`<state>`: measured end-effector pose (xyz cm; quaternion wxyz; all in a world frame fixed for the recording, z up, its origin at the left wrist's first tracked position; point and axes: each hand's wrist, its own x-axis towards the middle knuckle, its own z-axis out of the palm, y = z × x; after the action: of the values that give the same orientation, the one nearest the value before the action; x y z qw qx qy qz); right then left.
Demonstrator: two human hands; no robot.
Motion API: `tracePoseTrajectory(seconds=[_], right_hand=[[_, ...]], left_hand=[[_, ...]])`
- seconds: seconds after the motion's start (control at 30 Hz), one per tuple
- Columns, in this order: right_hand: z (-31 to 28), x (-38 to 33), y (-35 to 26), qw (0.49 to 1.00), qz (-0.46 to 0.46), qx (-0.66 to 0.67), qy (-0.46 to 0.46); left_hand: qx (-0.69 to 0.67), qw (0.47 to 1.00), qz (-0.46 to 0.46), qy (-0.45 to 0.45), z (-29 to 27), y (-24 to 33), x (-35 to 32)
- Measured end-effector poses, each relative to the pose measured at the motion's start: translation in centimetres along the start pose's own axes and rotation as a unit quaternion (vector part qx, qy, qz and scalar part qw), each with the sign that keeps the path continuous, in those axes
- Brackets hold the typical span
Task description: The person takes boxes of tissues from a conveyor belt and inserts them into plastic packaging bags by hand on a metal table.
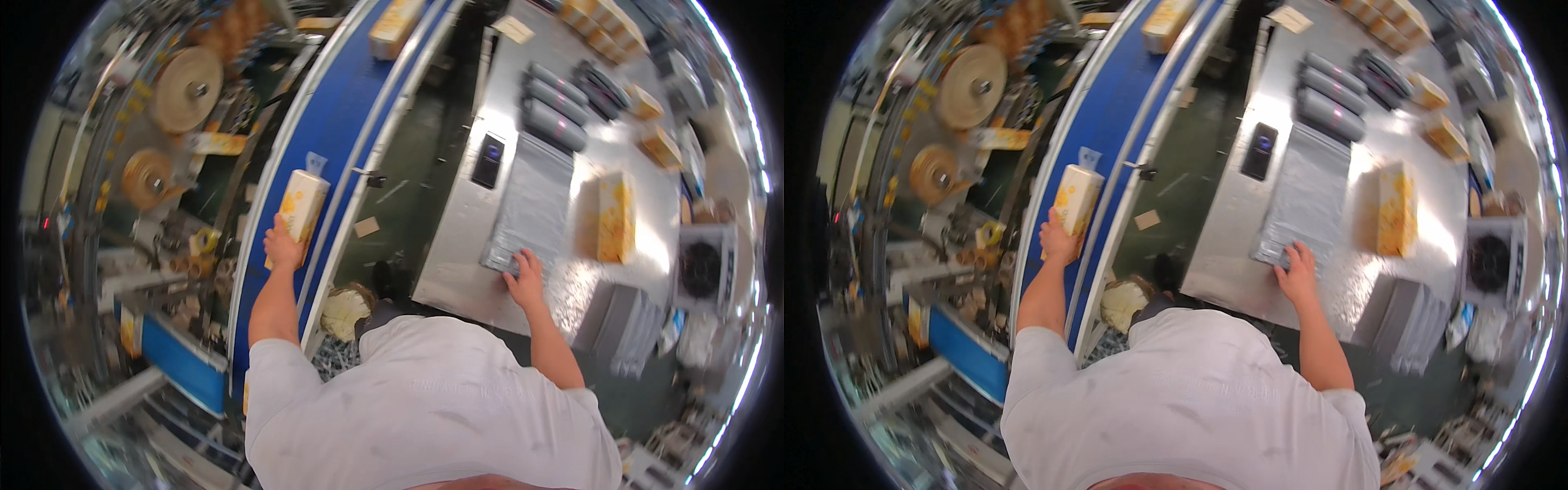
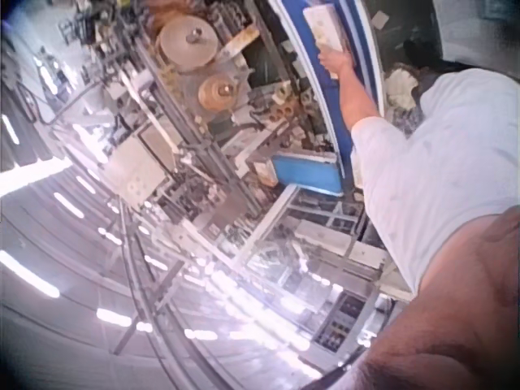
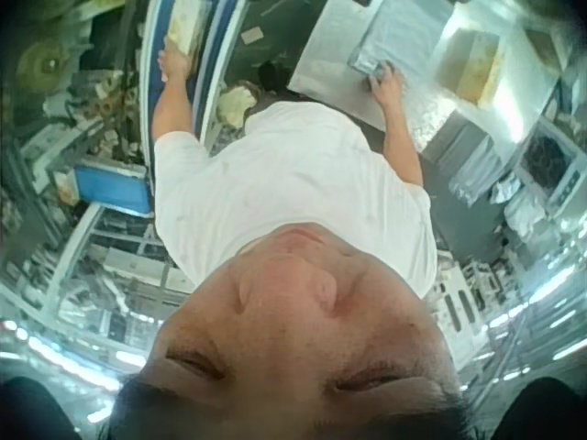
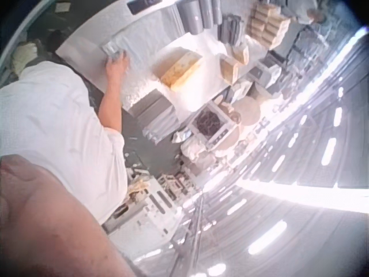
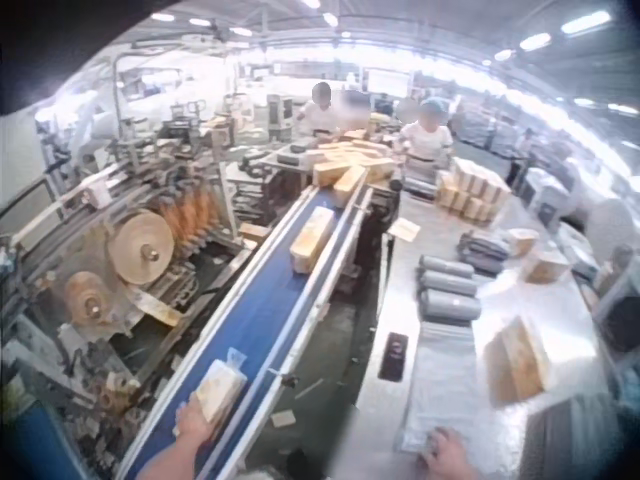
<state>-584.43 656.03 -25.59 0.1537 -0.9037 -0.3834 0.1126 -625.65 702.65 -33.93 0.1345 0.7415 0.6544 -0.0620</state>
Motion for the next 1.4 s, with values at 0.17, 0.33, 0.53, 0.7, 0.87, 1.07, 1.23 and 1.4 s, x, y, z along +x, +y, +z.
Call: tracePoseTrajectory(seconds=[0.17,0.33,0.53,0.7,0.87,1.07,1.23,1.4], right_hand=[[-1.3,1.9,0.3,0.998,-0.01,0.029,-0.05],[-0.3,0.2,3.6,0.98,0.048,0.194,-0.011],[-2.0,-0.8,2.4,0.89,0.079,0.445,0.055],[-3.8,-3.9,4.6,0.869,0.155,0.463,0.084],[-5.1,-5.3,6.7,0.918,0.11,0.376,0.062],[-4.5,1.3,13.7,0.978,-0.121,0.112,0.127],[-5.1,3.2,14.4,0.997,-0.071,0.028,0.028],[-8.3,2.4,13.1,0.986,-0.085,0.138,0.034]], left_hand=[[-0.259,0.954,0.096,0.119,-1.7,1.1,6.6],[-0.497,0.843,0.207,0.016,-10.3,15.4,-1.1],[-0.631,0.646,0.172,-0.393,-1.7,30.8,-22.4],[-0.457,0.727,0.412,-0.306,8.6,35.8,-31.6],[-0.508,0.756,0.299,-0.285,7.8,44.1,-27.1],[-0.525,0.75,0.282,-0.287,4.9,45.8,-25.6],[-0.156,0.79,0.559,-0.199,1.4,46.5,-27.6],[-0.033,0.804,0.593,-0.032,0.0,48.7,-32.1]])
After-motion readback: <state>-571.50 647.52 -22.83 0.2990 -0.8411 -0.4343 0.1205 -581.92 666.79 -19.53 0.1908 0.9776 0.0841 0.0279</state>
